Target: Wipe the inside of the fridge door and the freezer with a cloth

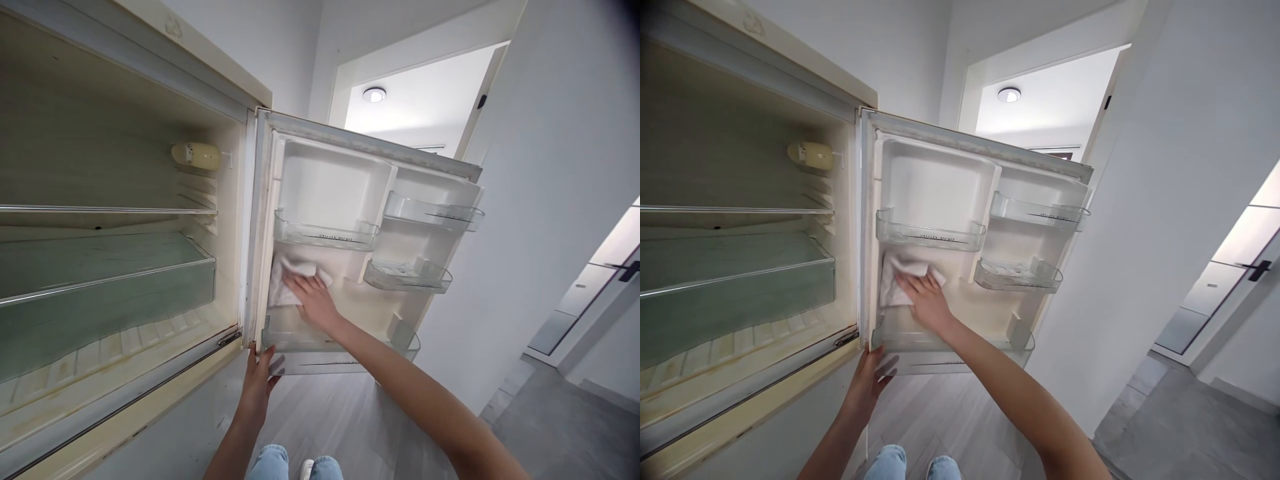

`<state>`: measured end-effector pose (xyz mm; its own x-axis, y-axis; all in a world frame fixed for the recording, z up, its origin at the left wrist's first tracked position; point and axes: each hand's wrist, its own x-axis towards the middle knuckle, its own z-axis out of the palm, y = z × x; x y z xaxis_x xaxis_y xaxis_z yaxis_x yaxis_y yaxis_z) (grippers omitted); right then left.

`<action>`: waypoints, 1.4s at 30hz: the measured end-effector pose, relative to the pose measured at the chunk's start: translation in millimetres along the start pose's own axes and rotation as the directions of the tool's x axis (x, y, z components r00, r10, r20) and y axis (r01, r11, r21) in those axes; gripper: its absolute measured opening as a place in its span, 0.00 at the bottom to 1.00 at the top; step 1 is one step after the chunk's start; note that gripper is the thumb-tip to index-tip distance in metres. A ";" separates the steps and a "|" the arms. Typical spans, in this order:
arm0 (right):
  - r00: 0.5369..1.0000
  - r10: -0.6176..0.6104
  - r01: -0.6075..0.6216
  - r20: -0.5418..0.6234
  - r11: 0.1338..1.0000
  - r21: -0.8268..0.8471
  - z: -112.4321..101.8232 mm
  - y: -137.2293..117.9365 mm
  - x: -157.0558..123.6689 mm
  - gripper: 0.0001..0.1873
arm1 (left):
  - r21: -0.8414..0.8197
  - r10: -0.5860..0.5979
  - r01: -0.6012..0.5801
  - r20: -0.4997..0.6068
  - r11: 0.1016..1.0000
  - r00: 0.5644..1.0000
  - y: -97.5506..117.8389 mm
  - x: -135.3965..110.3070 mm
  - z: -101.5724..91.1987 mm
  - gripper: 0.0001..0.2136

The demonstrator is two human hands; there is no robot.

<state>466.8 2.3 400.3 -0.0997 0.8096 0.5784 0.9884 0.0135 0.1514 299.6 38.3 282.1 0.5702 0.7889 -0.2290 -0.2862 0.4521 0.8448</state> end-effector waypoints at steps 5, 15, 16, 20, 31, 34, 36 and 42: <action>0.962 0.220 -0.180 -0.162 0.956 0.232 -17.1 -20.0 31.1 0.33 | -0.004 0.005 -0.005 0.009 1.000 1.000 -0.7 0.3 -1.5 0.29; 0.990 0.111 -0.143 0.091 0.803 0.578 17.2 -48.4 -2.1 0.33 | -0.009 0.017 -0.017 -0.013 1.000 1.000 -1.9 2.3 -2.5 0.26; 0.985 0.101 -0.164 0.139 0.791 0.590 17.4 -48.1 -6.5 0.33 | -0.012 0.012 -0.013 -0.015 1.000 1.000 -1.4 2.1 -2.4 0.26; 0.936 0.093 -0.279 0.339 0.783 0.556 15.2 -45.3 -18.3 0.33 | 0.012 0.012 -0.012 -0.012 1.000 1.000 -0.3 0.9 -2.4 0.23; 0.846 0.087 -0.312 0.525 0.881 0.356 13.5 -35.6 -19.7 0.28 | -0.016 0.016 -0.016 0.002 1.000 1.000 2.6 -3.0 -0.6 0.22; 0.837 0.055 -0.281 0.544 0.897 0.342 23.2 -32.7 -20.9 0.23 | -0.018 0.008 -0.009 -0.017 1.000 1.000 3.2 -1.8 0.2 0.22; 0.826 0.022 -0.254 0.564 0.907 0.337 29.4 -31.9 -19.1 0.21 | -0.019 -0.003 0.002 -0.035 1.000 0.999 2.7 -0.8 0.3 0.22; 0.759 -0.042 -0.237 0.650 0.912 0.335 38.9 -30.7 -10.4 0.20 | -0.021 -0.009 0.008 -0.036 1.000 0.999 2.2 0.0 0.6 0.23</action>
<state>441.9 16.3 358.5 -0.0423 0.9952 -0.0887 0.9633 0.0171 -0.2679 299.4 39.0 284.2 0.5450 0.7992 -0.2537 -0.2975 0.4672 0.8326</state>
